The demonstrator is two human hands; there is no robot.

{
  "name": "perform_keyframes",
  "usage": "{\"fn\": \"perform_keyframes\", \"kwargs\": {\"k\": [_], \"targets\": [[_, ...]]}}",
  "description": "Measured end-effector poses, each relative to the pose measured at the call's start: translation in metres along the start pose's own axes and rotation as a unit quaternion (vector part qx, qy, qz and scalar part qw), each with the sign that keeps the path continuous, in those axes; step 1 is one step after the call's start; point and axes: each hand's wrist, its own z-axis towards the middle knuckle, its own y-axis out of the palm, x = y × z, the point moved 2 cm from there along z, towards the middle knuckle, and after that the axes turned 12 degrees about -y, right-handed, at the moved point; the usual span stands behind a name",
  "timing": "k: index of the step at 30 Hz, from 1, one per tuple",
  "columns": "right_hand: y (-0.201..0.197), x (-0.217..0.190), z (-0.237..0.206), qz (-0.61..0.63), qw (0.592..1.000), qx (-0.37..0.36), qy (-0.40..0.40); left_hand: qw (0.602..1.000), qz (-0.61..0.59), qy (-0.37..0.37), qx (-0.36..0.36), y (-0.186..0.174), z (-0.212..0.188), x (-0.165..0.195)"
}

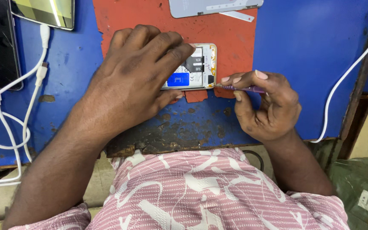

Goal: The person disassembles and reassembles two smartphones on a workbench. They remove back covers, disconnect internal components, and use a screwdriver to remove and replace screws. The person handles multiple phones and tools throughout the process.

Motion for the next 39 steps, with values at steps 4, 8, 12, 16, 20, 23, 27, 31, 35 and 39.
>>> {"fn": "perform_keyframes", "kwargs": {"k": [4,8,12,16,20,23,27,31,35,39], "targets": [[0.0,0.001,-0.001,-0.023,1.0,-0.007,-0.005,1.0,-0.004,-0.004,0.0,0.001,0.0,0.001],[0.001,-0.001,0.003,-0.032,0.999,-0.01,-0.01,1.0,-0.005,-0.01,-0.002,0.001,-0.001,0.001],[0.0,-0.005,0.013,-0.132,0.988,-0.035,-0.065,1.0,-0.002,-0.007,0.001,0.002,0.0,0.001],[0.001,-0.011,0.026,-0.125,0.987,-0.045,-0.096,1.0,-0.002,-0.004,0.003,0.002,-0.001,0.0],[0.002,-0.015,0.036,-0.029,0.997,0.002,-0.067,1.0,0.003,-0.006,0.003,0.003,-0.002,0.001],[0.001,-0.015,0.043,0.019,0.998,-0.01,-0.06,1.0,0.005,-0.002,0.004,0.003,-0.002,0.001],[0.007,-0.009,0.049,0.063,0.998,-0.022,-0.016,1.0,0.005,-0.006,0.001,0.003,-0.003,0.001],[0.008,-0.013,0.049,0.105,0.993,0.044,0.002,1.0,-0.005,0.003,0.014,0.002,-0.003,0.001],[0.001,-0.018,0.045,0.058,0.998,0.015,0.031,0.998,-0.026,0.036,0.037,-0.002,0.001,0.01],[-0.004,-0.018,0.041,0.053,0.998,0.005,0.039,0.997,0.017,0.066,0.043,-0.005,0.006,0.028]]}}
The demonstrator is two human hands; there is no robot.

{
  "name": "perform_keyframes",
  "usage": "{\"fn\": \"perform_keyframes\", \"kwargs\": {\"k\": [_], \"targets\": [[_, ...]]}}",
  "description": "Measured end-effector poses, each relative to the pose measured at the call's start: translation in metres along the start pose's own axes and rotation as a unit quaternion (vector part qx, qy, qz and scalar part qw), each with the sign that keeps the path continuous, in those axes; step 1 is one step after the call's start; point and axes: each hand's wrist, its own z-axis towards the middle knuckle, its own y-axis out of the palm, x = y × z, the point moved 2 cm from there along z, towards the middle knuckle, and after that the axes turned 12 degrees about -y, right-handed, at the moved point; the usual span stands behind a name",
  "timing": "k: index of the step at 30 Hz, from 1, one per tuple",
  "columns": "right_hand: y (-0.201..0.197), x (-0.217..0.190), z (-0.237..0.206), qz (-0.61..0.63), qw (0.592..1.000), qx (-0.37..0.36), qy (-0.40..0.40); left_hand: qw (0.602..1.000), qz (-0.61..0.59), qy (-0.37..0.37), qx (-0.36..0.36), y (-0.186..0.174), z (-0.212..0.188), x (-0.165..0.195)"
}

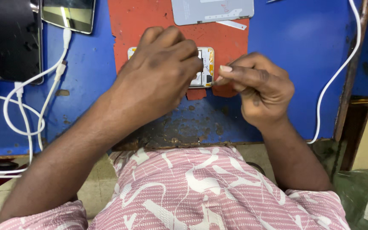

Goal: The person disassembles and reassembles two smartphones on a workbench. They remove back covers, disconnect internal components, and use a screwdriver to remove and replace screws. The person handles multiple phones and tools throughout the process.

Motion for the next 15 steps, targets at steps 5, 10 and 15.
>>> {"fn": "perform_keyframes", "kwargs": {"k": [5,10,15], "targets": [[0.001,-0.005,-0.005,-0.033,0.999,0.002,-0.012,0.993,0.105,0.035,-0.045,0.004,-0.003,0.017],[0.001,-0.009,-0.005,-0.022,1.0,0.01,-0.006,1.0,-0.028,0.003,-0.014,0.019,0.007,0.015],[0.003,-0.011,-0.001,-0.024,1.0,0.012,-0.002,0.999,-0.044,-0.001,-0.015,0.029,0.001,0.008]]}}
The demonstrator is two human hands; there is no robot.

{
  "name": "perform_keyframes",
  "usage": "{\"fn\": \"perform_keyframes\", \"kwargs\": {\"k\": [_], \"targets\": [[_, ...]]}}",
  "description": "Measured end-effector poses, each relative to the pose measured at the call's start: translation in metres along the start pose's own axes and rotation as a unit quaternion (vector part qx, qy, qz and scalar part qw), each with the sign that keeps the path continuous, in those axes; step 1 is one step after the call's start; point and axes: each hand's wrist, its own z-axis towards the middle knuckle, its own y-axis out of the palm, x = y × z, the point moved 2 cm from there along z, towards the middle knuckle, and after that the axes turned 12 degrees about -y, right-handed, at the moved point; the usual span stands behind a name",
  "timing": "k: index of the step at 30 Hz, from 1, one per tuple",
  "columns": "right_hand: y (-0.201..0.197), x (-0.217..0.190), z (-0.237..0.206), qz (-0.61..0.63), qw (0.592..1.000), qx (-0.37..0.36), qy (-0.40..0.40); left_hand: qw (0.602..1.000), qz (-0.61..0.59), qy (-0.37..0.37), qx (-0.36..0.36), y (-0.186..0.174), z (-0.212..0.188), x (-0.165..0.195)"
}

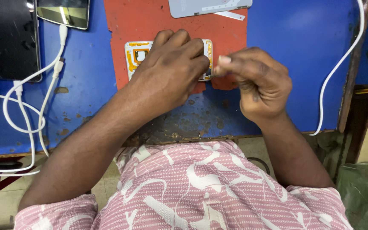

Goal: The person disassembles and reassembles two smartphones on a workbench. They remove back covers, disconnect internal components, and use a screwdriver to remove and replace screws. The person handles multiple phones and tools throughout the process.

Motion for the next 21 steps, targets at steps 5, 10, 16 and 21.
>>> {"fn": "perform_keyframes", "kwargs": {"k": [5,10,16,21], "targets": [[0.005,0.001,0.002,0.024,1.0,0.016,0.003,1.0,-0.005,-0.013,-0.007,0.005,0.0,-0.005],[0.007,0.004,0.0,-0.002,0.999,0.016,-0.035,1.0,-0.003,-0.008,-0.002,0.005,0.0,-0.006],[0.006,0.007,-0.002,-0.047,0.998,-0.003,-0.033,1.0,-0.002,-0.012,0.0,0.006,0.001,-0.007],[0.007,0.008,-0.001,-0.046,0.997,0.005,-0.057,1.0,0.022,-0.014,0.0,0.007,0.0,-0.007]]}}
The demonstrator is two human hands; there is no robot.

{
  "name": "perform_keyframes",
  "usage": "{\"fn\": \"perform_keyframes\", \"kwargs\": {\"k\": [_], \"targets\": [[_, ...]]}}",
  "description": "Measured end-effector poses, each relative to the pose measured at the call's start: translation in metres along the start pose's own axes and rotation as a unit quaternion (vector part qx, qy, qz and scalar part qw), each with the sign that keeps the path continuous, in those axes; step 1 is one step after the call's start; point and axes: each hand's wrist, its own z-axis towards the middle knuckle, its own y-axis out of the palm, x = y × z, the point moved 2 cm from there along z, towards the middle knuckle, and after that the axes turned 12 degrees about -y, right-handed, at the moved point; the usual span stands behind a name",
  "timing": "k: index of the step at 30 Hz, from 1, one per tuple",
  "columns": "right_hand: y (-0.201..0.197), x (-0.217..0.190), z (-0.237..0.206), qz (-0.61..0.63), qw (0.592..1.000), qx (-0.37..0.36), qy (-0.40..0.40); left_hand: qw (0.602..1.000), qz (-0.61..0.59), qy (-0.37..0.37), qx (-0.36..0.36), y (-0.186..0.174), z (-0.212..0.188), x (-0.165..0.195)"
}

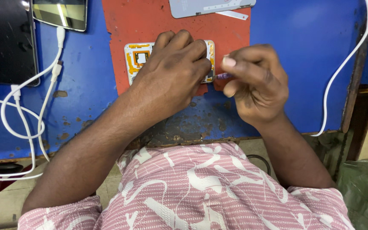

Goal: The person disassembles and reassembles two smartphones on a workbench. They remove back covers, disconnect internal components, and use a screwdriver to remove and replace screws. The person handles multiple phones and tools throughout the process.

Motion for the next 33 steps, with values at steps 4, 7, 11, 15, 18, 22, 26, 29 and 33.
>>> {"fn": "perform_keyframes", "kwargs": {"k": [4,7,11,15,18,22,26,29,33], "targets": [[-0.001,0.001,0.0,0.051,0.999,-0.013,-0.008,0.999,-0.033,-0.003,-0.001,0.0,0.0,0.0],[-0.001,0.002,-0.001,-0.015,1.0,-0.018,-0.02,1.0,-0.015,-0.001,-0.002,0.0,0.0,0.0],[-0.004,0.001,-0.007,-0.024,0.999,-0.022,-0.008,1.0,-0.019,-0.003,-0.008,0.001,0.002,0.001],[-0.006,0.003,-0.015,-0.091,0.995,-0.019,-0.033,1.0,-0.008,-0.002,-0.007,0.002,0.002,0.001],[-0.008,0.005,-0.019,-0.063,0.997,-0.019,-0.028,1.0,-0.006,-0.003,-0.008,0.002,0.001,0.001],[-0.01,0.002,-0.02,-0.044,0.999,0.009,-0.007,1.0,-0.013,-0.005,-0.007,0.003,0.001,0.0],[-0.014,-0.002,-0.016,-0.067,0.997,0.021,-0.013,0.996,-0.087,0.013,0.009,0.006,0.001,0.003],[-0.017,0.002,-0.011,-0.063,0.996,0.045,-0.035,0.999,-0.048,0.004,0.008,0.011,0.003,0.006],[-0.031,0.003,-0.016,-0.039,0.995,0.091,0.005,0.999,0.034,0.04,0.01,0.012,0.006,0.01]]}}
